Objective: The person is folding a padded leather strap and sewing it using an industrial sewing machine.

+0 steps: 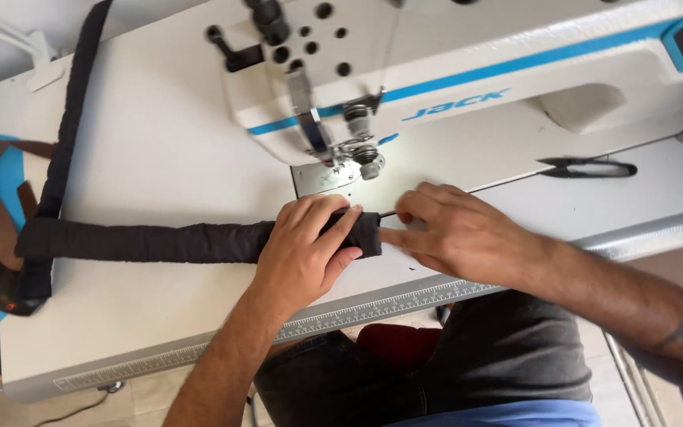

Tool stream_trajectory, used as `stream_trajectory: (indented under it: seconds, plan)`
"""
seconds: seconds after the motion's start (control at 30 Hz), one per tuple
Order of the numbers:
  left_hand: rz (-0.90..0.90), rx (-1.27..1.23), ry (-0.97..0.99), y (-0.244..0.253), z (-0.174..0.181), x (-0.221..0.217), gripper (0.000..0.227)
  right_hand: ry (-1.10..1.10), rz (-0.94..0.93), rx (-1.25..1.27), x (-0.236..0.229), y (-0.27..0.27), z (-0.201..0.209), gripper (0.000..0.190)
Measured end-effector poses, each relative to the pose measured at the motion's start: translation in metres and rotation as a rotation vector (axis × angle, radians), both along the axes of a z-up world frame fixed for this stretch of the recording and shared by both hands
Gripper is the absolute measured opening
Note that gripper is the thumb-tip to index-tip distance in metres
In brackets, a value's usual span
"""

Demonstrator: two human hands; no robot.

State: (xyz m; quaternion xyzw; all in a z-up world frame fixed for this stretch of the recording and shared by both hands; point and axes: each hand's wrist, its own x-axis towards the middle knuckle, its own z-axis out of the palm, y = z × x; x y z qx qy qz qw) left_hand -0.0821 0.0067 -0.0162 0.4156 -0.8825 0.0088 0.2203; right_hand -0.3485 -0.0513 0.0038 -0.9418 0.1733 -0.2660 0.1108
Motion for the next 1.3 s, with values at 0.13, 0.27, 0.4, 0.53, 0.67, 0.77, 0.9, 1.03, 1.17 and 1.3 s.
stream_trajectory:
  seconds: [0.13,0.27,0.4,0.53,0.67,0.77,0.9,1.03,1.17,1.3]
  plan:
    - [0.014,0.012,0.009,-0.004,0.004,-0.005,0.048,0.106,0.049,-0.056,0.005,-0.008,-0.010,0.012]
    - [-0.020,-0.002,0.075,-0.004,0.013,-0.010,0.044,0.186,0.037,-0.138,0.007,-0.009,-0.020,0.009]
    - [-0.090,-0.025,0.136,-0.004,0.011,-0.012,0.030,0.162,0.058,-0.157,0.007,-0.011,-0.023,0.009]
    - [-0.067,-0.067,0.178,-0.009,0.008,-0.011,0.030,-0.080,0.138,-0.168,0.004,-0.009,-0.010,0.017]
    - [-0.083,-0.105,0.188,-0.013,0.008,-0.009,0.031,-0.202,0.194,-0.226,0.009,-0.009,0.002,0.017]
    - [-0.086,-0.071,0.218,-0.011,0.008,-0.008,0.031,-0.198,0.196,-0.211,0.009,-0.008,0.005,0.019]
    - [-0.080,-0.085,0.224,-0.009,0.005,-0.005,0.032,-0.118,0.184,-0.206,0.016,-0.007,0.001,0.019]
    - [-0.082,-0.044,0.172,-0.008,0.009,-0.004,0.030,-0.031,0.159,-0.153,0.016,-0.007,-0.006,0.018]
    - [-0.065,-0.025,0.070,-0.008,0.015,-0.008,0.030,-0.003,0.160,-0.135,0.014,-0.008,-0.005,0.018]
    - [-0.043,-0.002,0.047,-0.008,0.012,-0.008,0.034,-0.037,0.161,-0.155,0.012,-0.008,-0.004,0.018]
